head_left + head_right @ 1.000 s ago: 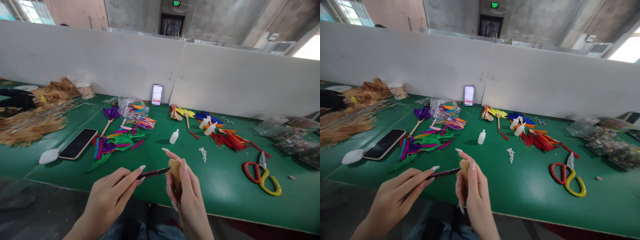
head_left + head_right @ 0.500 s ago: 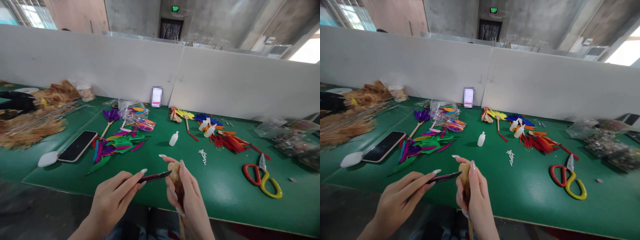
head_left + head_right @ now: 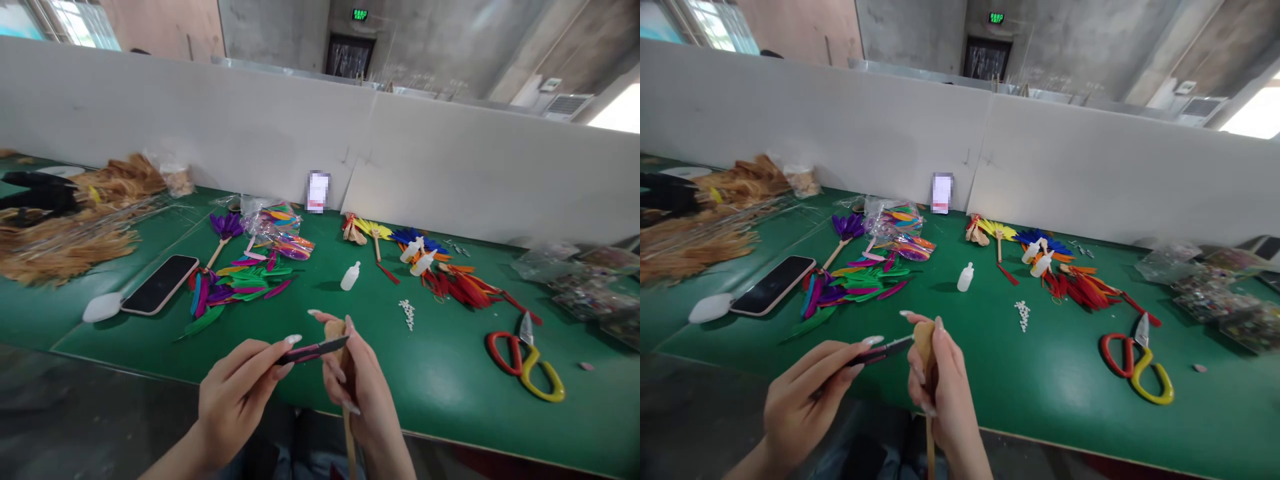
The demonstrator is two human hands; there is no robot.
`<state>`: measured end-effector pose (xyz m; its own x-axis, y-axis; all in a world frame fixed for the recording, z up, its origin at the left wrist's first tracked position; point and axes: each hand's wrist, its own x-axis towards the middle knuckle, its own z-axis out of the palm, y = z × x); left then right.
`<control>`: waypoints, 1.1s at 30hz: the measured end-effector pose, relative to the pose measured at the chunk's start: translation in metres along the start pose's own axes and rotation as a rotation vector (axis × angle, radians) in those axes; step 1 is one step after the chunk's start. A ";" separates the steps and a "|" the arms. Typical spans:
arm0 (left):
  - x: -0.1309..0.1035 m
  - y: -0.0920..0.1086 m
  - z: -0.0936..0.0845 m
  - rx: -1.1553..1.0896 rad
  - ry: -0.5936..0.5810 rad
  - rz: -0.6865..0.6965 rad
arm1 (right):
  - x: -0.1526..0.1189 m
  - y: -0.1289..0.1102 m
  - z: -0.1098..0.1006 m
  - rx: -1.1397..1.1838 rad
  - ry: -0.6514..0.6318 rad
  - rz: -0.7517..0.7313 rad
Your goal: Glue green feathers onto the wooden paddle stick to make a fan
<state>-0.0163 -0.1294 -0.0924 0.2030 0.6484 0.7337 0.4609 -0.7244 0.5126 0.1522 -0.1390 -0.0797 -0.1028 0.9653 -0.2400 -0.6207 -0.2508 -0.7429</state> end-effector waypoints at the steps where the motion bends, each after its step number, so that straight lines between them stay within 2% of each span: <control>1: 0.002 0.001 -0.001 -0.006 0.020 -0.027 | 0.001 0.001 -0.002 0.016 0.003 -0.024; 4: 0.007 0.002 -0.005 -0.019 -0.001 -0.074 | 0.002 0.002 -0.004 0.038 0.034 -0.068; 9: 0.003 -0.005 -0.008 -0.006 -0.166 -0.054 | 0.001 0.000 -0.002 0.013 0.057 -0.097; 12: -0.003 -0.010 -0.007 0.044 -0.221 -0.058 | -0.001 -0.001 -0.001 -0.008 0.092 -0.103; 23: -0.001 -0.012 -0.014 0.193 -0.256 0.055 | -0.011 -0.006 0.007 -0.197 0.172 -0.103; 33: 0.010 -0.016 -0.022 0.331 -0.315 0.186 | -0.009 -0.013 0.003 -0.319 0.065 -0.066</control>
<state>-0.0407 -0.1159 -0.0833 0.5357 0.5912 0.6028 0.6316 -0.7544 0.1786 0.1591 -0.1448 -0.0664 -0.0142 0.9763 -0.2161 -0.3483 -0.2074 -0.9141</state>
